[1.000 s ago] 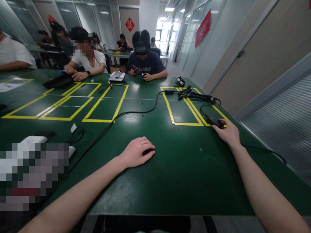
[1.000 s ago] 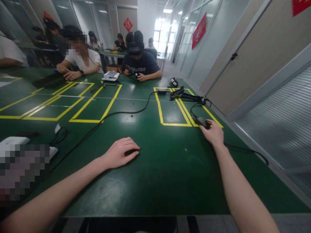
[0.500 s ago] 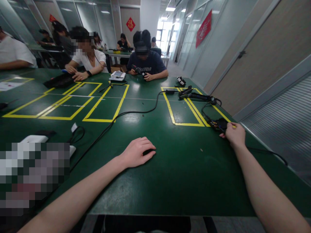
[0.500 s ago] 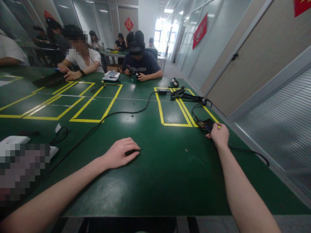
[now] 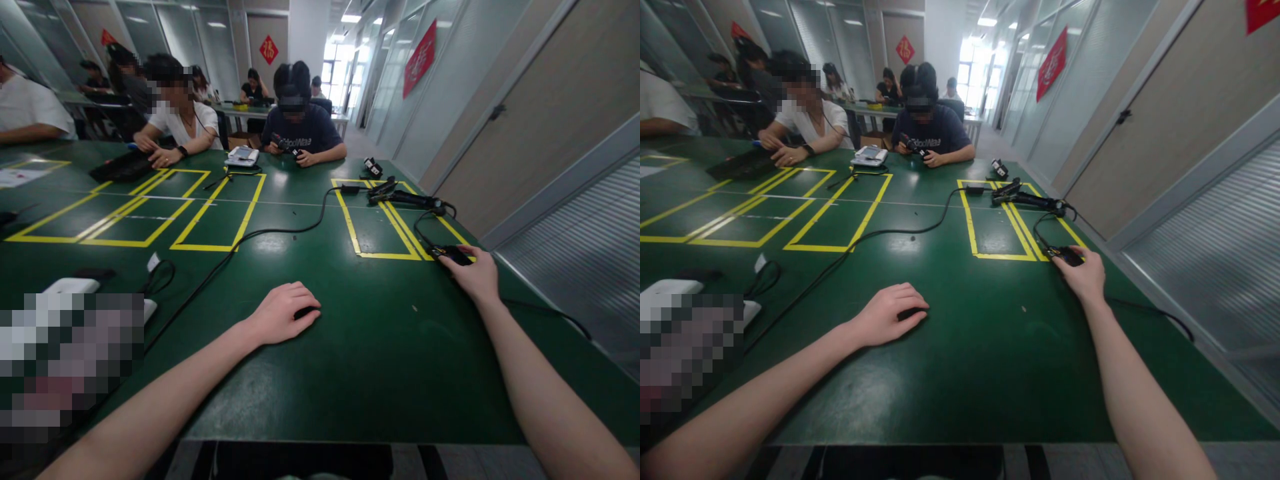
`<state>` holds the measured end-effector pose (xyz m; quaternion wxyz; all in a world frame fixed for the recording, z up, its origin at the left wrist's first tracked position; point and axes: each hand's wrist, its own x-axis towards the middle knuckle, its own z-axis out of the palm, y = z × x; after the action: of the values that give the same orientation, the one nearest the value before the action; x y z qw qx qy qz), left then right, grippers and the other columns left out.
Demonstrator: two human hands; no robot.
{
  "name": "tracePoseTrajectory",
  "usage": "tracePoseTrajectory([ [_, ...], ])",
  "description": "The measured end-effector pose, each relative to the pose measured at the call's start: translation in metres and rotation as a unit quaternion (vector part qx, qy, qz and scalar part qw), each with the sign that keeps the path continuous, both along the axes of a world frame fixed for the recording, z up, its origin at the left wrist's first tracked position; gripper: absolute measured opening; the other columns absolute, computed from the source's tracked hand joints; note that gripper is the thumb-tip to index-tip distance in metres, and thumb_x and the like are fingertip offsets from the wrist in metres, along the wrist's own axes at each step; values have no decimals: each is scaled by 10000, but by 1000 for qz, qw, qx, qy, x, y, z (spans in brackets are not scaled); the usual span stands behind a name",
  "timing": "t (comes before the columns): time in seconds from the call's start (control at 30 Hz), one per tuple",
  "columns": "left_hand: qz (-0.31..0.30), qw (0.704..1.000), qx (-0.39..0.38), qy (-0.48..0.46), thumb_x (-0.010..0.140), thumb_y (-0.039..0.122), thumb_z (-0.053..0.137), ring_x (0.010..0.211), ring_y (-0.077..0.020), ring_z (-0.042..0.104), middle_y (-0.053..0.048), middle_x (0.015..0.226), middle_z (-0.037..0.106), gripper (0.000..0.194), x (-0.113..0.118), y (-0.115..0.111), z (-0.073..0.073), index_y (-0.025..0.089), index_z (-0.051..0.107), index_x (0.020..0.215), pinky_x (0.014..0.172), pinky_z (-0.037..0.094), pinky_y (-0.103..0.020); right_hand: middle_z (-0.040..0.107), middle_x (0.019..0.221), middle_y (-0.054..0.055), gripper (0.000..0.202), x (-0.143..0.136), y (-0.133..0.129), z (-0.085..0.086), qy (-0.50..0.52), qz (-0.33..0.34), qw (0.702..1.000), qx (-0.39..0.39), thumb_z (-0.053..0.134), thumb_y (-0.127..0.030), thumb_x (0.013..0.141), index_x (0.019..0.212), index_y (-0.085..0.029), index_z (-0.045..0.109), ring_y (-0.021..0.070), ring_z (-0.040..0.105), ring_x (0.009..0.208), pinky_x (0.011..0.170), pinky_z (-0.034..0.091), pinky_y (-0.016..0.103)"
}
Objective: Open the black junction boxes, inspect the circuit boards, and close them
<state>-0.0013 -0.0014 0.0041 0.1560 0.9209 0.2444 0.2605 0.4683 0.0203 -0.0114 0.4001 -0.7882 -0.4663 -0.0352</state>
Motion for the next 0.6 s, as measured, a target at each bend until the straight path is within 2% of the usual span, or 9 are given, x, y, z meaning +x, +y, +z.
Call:
tracePoseTrajectory([
  [0.07, -1, 1000, -2, 0, 1019, 297, 558, 902, -192, 691, -56, 972, 769, 213, 0, 0, 0, 188, 741, 1008, 835, 548, -330, 706, 971, 125, 302, 1, 2, 1, -37, -9, 999, 5, 774, -391, 703, 919, -196, 694, 351, 670, 974, 837, 554, 482],
  [0.17, -2, 1000, -4, -3, 1017, 292, 563, 906, -192, 691, -56, 973, 770, 210, 0, 0, 0, 182, 743, 1006, 838, 550, -332, 704, 883, 84, 224, -3, 2, 5, -15, -21, 1000, -9, 762, -359, 701, 846, -212, 675, 321, 673, 883, 813, 534, 454],
  [0.27, -1, 1000, -6, -2, 1021, 299, 556, 909, -192, 690, -58, 977, 768, 222, 0, -1, 0, 183, 746, 1010, 843, 555, -336, 718, 845, 56, 221, -11, -1, 11, -3, -22, 999, -41, 767, -337, 722, 897, -219, 700, 280, 669, 802, 754, 516, 400],
  [0.4, -4, 1000, -7, -5, 1019, 295, 556, 903, -193, 691, -59, 973, 768, 219, 0, 0, 0, 183, 744, 1007, 836, 557, -337, 751, 884, 52, 270, -18, -4, 17, -19, -20, 997, -78, 774, -329, 749, 993, -224, 721, 263, 670, 801, 716, 506, 369],
  [0.6, -8, 1000, 0, -11, 1014, 278, 567, 904, -195, 690, -59, 971, 767, 205, 0, 1, -2, 173, 742, 1003, 829, 558, -338, 737, 821, 55, 263, -21, -2, 18, 29, -11, 997, -69, 775, -310, 731, 956, -194, 703, 241, 654, 754, 665, 485, 338],
])
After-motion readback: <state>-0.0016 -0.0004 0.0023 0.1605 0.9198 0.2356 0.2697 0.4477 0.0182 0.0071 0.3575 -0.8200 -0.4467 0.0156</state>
